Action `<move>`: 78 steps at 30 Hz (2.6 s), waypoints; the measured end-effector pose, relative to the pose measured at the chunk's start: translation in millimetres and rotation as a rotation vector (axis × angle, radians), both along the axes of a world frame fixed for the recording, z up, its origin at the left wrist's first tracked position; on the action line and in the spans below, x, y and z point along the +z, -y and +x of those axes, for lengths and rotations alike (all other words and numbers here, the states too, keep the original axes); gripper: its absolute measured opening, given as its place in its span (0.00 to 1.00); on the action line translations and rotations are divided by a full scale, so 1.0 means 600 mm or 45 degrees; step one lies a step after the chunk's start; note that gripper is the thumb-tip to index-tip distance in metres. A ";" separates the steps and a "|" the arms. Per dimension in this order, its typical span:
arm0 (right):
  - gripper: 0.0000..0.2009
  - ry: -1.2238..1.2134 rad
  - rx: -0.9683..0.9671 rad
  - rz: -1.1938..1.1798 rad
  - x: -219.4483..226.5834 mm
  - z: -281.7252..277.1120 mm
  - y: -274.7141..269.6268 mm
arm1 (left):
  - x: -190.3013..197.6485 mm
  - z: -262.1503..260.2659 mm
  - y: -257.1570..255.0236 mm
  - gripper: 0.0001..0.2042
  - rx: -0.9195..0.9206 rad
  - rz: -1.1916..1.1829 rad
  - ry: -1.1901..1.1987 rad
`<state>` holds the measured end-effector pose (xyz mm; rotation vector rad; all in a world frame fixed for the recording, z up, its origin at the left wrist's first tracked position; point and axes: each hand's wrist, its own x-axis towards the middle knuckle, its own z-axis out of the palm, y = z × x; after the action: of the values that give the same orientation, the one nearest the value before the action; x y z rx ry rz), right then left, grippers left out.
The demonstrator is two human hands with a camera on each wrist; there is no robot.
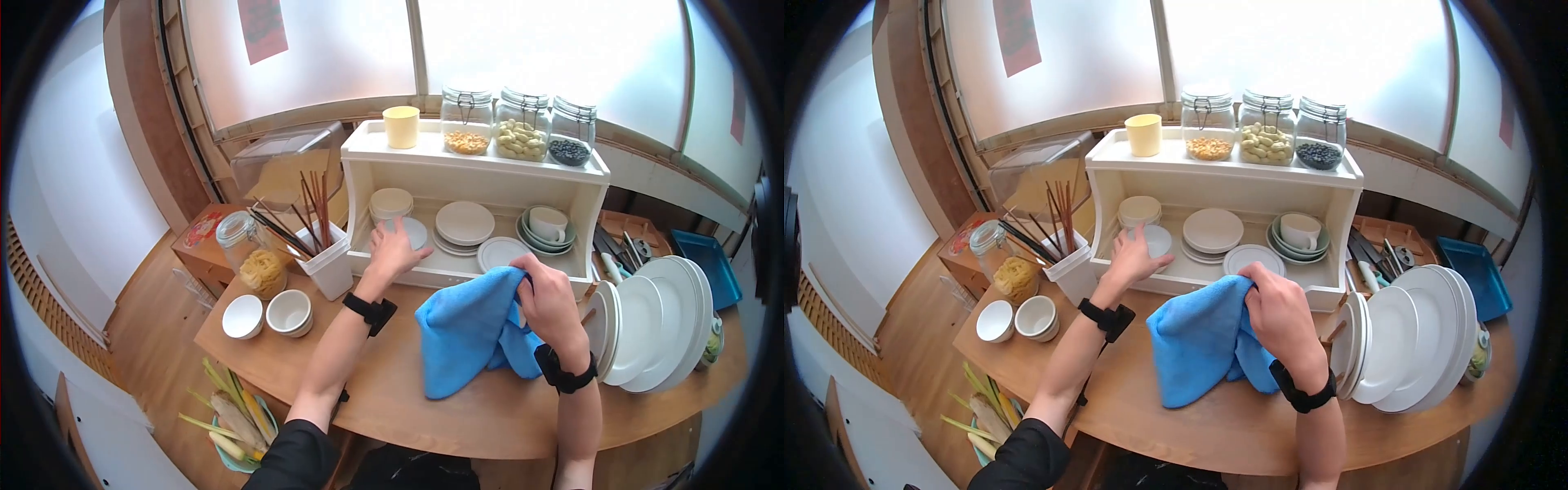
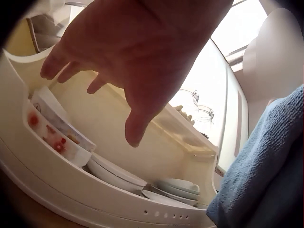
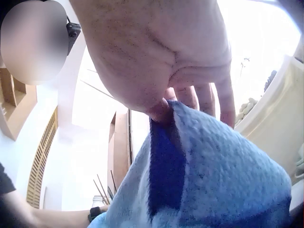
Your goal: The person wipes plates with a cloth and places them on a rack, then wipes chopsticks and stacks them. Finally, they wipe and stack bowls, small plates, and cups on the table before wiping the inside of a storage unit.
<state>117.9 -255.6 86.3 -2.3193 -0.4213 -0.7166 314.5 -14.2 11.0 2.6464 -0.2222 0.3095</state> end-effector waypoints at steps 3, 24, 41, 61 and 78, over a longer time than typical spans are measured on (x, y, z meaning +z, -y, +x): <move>0.05 -0.010 -0.048 -0.185 -0.019 0.010 0.023 | 0.005 0.014 0.001 0.59 0.073 0.006 -0.128; 0.18 -0.828 0.220 -0.191 -0.083 0.036 -0.028 | -0.019 0.070 -0.021 0.66 0.050 -0.097 -0.250; 0.21 -0.972 0.282 -0.418 -0.122 0.046 -0.060 | 0.024 0.044 -0.016 0.59 0.001 -0.103 0.125; 0.11 -0.578 0.055 0.671 -0.101 0.065 -0.016 | 0.134 -0.112 -0.004 0.59 -0.736 0.270 -0.080; 0.11 -0.442 0.320 0.256 -0.055 0.041 -0.001 | 0.121 -0.111 0.036 0.65 -1.371 -0.050 -0.131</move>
<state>142.2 -254.9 53.1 -2.0968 -0.4473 -0.2165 247.7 -35.9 83.7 2.1064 -1.4740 -0.1824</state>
